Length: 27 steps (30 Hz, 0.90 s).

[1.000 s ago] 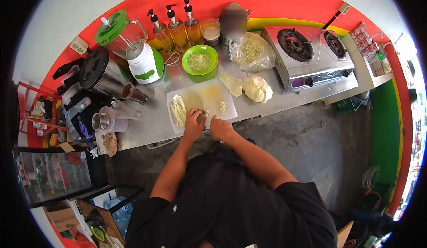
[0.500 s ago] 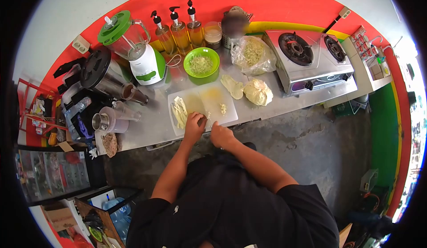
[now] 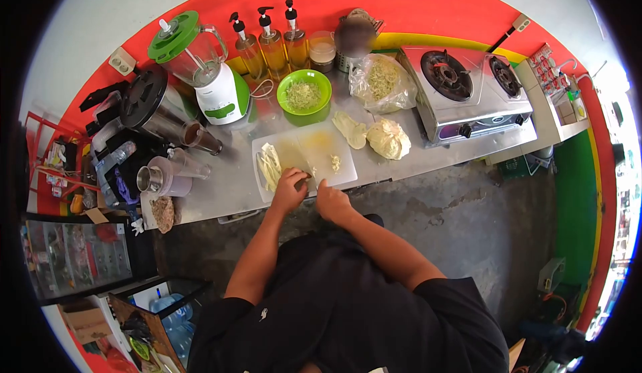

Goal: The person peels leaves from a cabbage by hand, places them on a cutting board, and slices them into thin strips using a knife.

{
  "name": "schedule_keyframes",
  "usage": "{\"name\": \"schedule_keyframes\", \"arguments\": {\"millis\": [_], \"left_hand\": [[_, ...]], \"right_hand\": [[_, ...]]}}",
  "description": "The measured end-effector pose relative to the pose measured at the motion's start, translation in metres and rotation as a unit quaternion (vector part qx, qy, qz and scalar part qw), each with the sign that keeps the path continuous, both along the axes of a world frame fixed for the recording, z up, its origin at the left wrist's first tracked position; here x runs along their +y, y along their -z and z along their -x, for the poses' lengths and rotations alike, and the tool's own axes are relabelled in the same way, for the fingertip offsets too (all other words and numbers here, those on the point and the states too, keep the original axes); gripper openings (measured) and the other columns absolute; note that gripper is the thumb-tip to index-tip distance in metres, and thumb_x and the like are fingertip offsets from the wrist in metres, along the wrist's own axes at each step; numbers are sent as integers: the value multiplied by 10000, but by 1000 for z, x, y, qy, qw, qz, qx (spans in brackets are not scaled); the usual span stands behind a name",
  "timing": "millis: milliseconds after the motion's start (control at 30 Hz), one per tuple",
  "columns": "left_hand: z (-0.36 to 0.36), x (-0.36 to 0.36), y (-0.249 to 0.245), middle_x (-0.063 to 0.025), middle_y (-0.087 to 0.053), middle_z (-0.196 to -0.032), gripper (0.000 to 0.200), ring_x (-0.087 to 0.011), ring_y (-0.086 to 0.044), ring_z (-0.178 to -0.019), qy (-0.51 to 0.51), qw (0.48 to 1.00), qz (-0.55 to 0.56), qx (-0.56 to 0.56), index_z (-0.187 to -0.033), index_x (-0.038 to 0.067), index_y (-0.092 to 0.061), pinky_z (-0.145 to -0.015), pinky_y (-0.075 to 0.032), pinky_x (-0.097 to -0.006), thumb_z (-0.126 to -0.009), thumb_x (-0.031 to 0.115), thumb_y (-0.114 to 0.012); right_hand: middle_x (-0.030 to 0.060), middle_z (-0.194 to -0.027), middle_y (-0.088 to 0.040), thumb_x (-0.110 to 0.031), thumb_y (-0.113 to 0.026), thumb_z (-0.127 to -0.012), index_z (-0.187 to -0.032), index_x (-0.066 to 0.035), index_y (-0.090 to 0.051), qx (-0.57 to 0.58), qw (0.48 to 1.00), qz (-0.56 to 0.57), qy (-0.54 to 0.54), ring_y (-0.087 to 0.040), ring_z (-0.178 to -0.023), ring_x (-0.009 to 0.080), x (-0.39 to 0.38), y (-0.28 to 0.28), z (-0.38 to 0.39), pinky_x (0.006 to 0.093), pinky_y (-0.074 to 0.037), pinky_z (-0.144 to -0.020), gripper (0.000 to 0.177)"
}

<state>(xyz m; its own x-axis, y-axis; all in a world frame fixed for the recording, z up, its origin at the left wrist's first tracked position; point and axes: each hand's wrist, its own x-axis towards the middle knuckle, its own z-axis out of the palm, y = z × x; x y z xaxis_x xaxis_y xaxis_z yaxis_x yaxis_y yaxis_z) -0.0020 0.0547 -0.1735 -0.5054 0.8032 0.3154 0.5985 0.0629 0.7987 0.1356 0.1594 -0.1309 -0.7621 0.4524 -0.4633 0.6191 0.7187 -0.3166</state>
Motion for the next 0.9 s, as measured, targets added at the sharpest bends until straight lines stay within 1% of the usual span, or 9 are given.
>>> {"name": "schedule_keyframes", "arguments": {"millis": [100,167,300,367,533,633,700,800,900], "left_hand": [[1,-1,-2,-126,-630,-962,228,-345,-578,-991,16,1000,7,-10,-988,17,-696,-877,-488,-421,-769,-7,-642],[1,-2,-7,-123,-633,-969,239,-348,-578,-994,22,999,15,-22,-991,16,-695,-884,-486,-421,-760,-6,-639],[3,-1,-3,-123,-635,-977,245,-350,-578,-993,17,1000,17,-11,-991,15,-694,-883,-489,-421,-753,-8,-638],[2,-2,1,-124,-632,-973,244,-349,-578,-988,8,1000,20,-15,-991,17,-697,-877,-492,-422,-757,-8,-636],[1,-3,-3,-138,-656,-990,258,-348,-607,-1005,15,999,41,-31,-1009,14,-709,-891,-500,-410,-760,-6,-648],[3,-3,-2,-137,-652,-982,254,-347,-608,-998,16,999,29,-25,-1006,12,-704,-885,-501,-409,-759,-8,-649],[2,-1,0,-118,-630,-960,231,-340,-579,-995,12,1000,9,-20,-982,22,-697,-879,-490,-421,-761,-12,-637],[2,-1,2,-118,-630,-961,228,-339,-579,-1005,3,1000,18,-19,-980,19,-693,-889,-489,-422,-761,-11,-635],[1,-2,-2,-117,-631,-969,228,-338,-579,-1012,6,999,28,-21,-981,18,-692,-895,-491,-424,-762,-8,-633]], "right_hand": [[283,-1008,-713,-165,-561,-933,-1152,50,-486,4,1000,17,-9,-726,-942,434,8,-4,10,512,-581,-831,316],[288,-1014,-712,-161,-565,-933,-1157,49,-480,3,999,2,-33,-725,-947,438,14,-1,12,512,-581,-831,318],[286,-1003,-713,-150,-580,-919,-1157,54,-477,-9,999,8,-29,-726,-945,437,6,-7,2,504,-585,-825,330],[285,-999,-714,-147,-591,-909,-1147,56,-477,-3,1000,2,-4,-725,-943,441,-2,-5,1,501,-586,-824,333],[285,-1004,-715,-147,-588,-915,-1144,55,-476,-7,1000,15,-16,-725,-949,441,11,-9,16,508,-584,-830,326],[286,-1005,-715,-144,-582,-919,-1132,51,-477,-13,999,14,-30,-724,-951,443,9,-10,10,511,-582,-834,307],[288,-1007,-715,-141,-579,-920,-1124,49,-480,-17,999,13,-33,-724,-951,444,4,-9,4,509,-583,-835,296],[294,-1014,-711,-135,-574,-920,-1123,49,-479,-11,1000,3,-8,-720,-956,452,-3,-4,4,504,-581,-843,290],[300,-1022,-706,-138,-574,-923,-1141,53,-477,-13,999,31,10,-717,-962,457,6,-3,13,499,-580,-851,306]]}}
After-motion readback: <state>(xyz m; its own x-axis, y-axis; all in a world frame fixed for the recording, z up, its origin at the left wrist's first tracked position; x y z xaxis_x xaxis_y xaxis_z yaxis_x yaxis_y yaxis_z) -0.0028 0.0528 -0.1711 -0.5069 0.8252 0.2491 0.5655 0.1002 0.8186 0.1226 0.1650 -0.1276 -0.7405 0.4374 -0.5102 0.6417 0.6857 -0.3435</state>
